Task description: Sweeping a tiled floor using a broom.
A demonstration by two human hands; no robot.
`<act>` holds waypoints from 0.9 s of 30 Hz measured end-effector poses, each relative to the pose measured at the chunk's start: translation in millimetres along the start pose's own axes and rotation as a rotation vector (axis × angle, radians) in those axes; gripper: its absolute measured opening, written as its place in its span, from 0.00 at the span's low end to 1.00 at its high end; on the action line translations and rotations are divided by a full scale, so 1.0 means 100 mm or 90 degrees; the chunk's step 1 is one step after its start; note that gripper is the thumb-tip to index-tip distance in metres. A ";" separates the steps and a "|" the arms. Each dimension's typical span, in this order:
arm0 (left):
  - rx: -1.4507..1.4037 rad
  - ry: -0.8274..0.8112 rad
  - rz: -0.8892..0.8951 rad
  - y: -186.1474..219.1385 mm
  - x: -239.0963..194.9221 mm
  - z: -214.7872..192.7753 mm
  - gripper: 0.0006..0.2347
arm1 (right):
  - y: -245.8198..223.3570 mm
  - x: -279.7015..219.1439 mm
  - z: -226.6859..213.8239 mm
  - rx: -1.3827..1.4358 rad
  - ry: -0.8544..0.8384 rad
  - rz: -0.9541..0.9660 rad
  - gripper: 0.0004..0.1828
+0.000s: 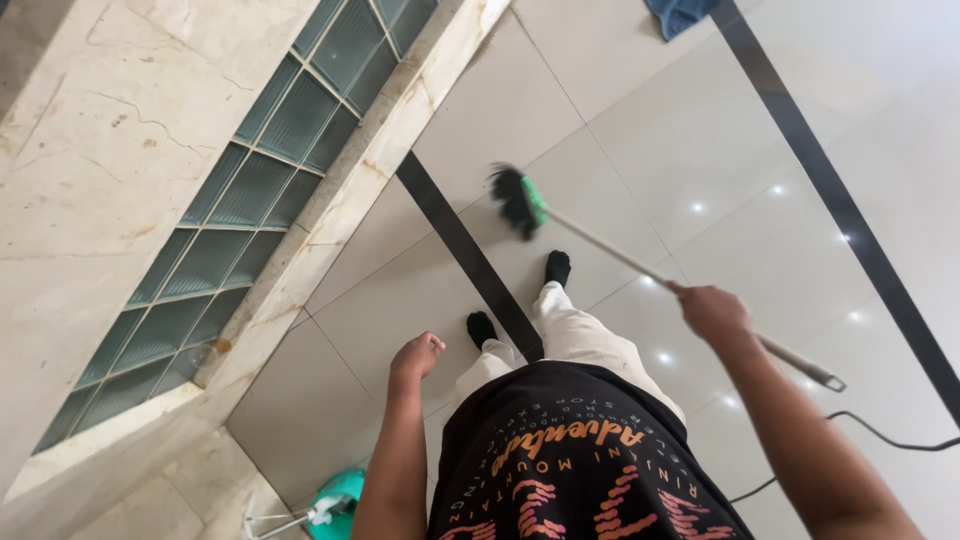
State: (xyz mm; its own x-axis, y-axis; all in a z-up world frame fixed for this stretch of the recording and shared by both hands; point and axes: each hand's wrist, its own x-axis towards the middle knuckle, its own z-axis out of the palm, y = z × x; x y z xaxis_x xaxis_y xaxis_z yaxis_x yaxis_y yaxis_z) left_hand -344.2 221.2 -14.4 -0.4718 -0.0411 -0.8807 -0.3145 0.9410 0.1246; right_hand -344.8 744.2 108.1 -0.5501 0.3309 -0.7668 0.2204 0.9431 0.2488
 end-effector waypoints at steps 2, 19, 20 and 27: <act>-0.026 0.019 0.003 0.06 0.04 0.07 0.15 | -0.17 0.31 0.03 -0.009 0.009 -0.068 0.23; -0.261 0.072 -0.115 0.87 -0.68 0.91 0.15 | -0.09 1.51 -0.25 -0.157 0.068 -0.357 0.27; -0.258 0.050 -0.118 0.85 -0.65 1.04 0.15 | 0.03 1.41 -0.43 -0.205 0.046 -0.302 0.28; -0.277 0.010 -0.145 0.84 -0.60 1.21 0.13 | 0.61 1.10 -0.68 -0.358 0.255 -0.321 0.30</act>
State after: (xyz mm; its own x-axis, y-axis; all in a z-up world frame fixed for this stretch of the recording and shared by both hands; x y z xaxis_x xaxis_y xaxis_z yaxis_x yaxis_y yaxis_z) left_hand -242.5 343.4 -6.1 -0.3628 -0.2372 -0.9012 -0.7240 0.6806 0.1123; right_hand -446.8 840.2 79.5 -0.7415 -0.2459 -0.6243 -0.5011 0.8216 0.2716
